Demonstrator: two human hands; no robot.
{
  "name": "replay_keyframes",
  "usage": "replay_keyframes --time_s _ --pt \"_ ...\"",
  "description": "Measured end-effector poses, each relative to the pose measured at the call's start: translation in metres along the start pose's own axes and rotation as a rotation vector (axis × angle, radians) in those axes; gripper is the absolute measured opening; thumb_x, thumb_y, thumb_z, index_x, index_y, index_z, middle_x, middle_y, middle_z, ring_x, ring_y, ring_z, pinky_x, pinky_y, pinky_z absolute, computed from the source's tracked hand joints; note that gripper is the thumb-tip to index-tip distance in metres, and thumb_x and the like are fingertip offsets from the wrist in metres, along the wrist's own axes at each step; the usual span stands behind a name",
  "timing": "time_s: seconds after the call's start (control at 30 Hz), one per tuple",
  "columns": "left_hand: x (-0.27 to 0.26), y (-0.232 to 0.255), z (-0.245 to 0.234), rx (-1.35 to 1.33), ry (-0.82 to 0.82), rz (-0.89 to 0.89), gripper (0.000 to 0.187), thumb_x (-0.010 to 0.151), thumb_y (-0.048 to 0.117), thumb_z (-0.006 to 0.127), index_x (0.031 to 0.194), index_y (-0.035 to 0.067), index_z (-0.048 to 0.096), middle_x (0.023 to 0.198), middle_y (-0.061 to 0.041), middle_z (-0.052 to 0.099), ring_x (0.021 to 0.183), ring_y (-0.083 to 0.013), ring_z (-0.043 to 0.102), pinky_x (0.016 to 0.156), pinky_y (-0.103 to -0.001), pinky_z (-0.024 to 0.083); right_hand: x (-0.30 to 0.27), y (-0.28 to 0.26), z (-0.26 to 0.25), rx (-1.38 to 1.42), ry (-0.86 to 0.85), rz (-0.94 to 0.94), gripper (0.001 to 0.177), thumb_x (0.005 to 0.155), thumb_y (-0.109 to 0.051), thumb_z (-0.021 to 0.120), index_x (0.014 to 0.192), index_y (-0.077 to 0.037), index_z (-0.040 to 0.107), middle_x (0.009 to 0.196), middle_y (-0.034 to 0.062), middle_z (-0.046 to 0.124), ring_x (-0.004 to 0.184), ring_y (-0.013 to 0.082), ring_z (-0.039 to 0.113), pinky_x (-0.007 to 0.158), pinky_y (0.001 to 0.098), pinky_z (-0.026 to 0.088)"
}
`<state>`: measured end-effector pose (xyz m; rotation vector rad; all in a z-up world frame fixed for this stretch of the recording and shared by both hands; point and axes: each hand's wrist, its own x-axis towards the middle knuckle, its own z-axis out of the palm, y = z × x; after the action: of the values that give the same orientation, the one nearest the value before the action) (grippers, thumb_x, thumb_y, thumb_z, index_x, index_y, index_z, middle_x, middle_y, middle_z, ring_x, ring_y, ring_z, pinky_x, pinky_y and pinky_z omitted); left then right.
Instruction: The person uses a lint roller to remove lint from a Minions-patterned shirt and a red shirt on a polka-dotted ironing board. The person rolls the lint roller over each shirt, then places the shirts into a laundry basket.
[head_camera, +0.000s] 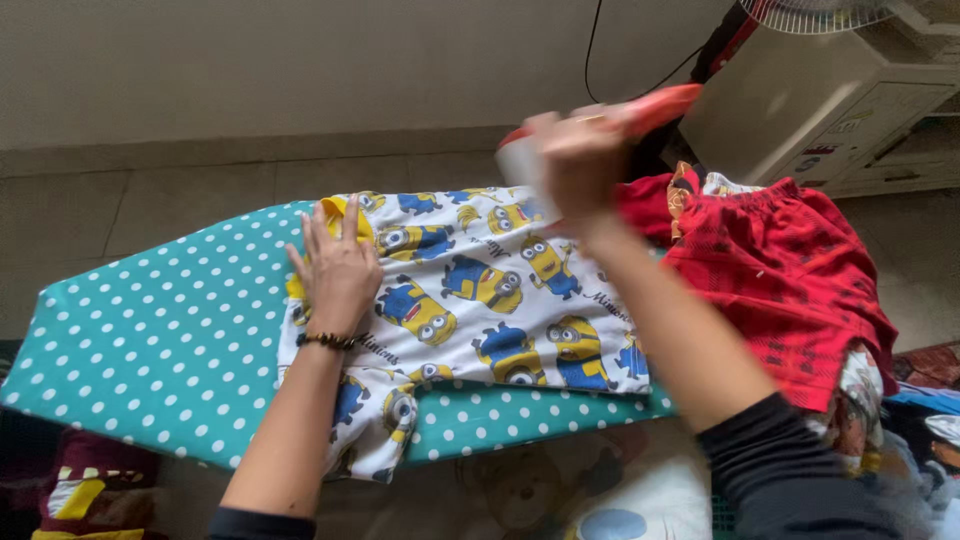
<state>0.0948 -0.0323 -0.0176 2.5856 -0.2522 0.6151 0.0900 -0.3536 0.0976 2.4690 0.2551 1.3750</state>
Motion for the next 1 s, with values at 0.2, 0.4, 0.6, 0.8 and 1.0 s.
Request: replay_keyframes --time_s 0.2,0.4,0.6,0.8,1.0 --pt "-0.007 0.004 -0.014 0.223 -0.046 -0.114 0.038 0.099 0.040 0.060 0.135 0.032 0.069 0.136 -0.016 0.054 0.125 -0.0363 0.049 0.098 -0.056 0.044 -0.018 -0.139 0.005 0.508 -0.218 0.111 0.016 0.085 -0.017 0.058 0.090 -0.023 0.072 0.060 0.0088 0.063 0.060 0.0261 0.064 0.083 0.0536 0.036" --pt "-0.009 0.011 -0.034 0.178 -0.010 -0.102 0.028 0.102 0.034 0.064 0.127 0.025 0.073 0.121 -0.012 0.055 0.072 -0.0319 0.070 0.061 -0.043 0.057 -0.061 -0.014 0.041 0.262 -0.350 0.330 0.021 0.091 -0.021 0.055 0.098 -0.025 0.074 0.068 0.0074 0.071 0.061 0.0292 0.067 0.081 0.0600 0.033" --pt "-0.019 0.024 -0.052 0.204 -0.106 -0.148 0.034 0.104 0.033 0.058 0.138 0.027 0.062 0.121 -0.015 0.050 0.072 -0.0336 0.071 0.064 -0.045 0.059 -0.112 0.107 0.027 0.162 -0.514 0.494 0.019 0.100 -0.023 0.053 0.095 -0.024 0.072 0.073 0.0109 0.072 0.072 0.0311 0.068 0.097 0.0539 0.027" --pt "-0.090 0.035 -0.108 0.265 -0.319 -0.262 0.054 0.099 0.039 0.056 0.151 0.039 0.045 0.125 -0.016 0.046 0.075 -0.0376 0.071 0.066 -0.048 0.060 -0.123 0.121 0.028 0.031 -0.574 0.455 0.017 0.096 -0.022 0.056 0.090 -0.024 0.072 0.073 0.0157 0.071 0.074 0.0352 0.069 0.102 0.0565 0.026" --pt "-0.110 0.010 -0.136 0.303 -0.486 -0.303 0.058 0.100 0.044 0.053 0.157 0.042 0.039 0.136 -0.014 0.047 0.090 -0.0383 0.072 0.079 -0.050 0.059 -0.103 0.135 0.015 -0.304 -0.330 0.354 0.014 0.096 -0.018 0.056 0.089 -0.018 0.068 0.071 0.0137 0.070 0.081 0.0322 0.068 0.100 0.0527 0.030"
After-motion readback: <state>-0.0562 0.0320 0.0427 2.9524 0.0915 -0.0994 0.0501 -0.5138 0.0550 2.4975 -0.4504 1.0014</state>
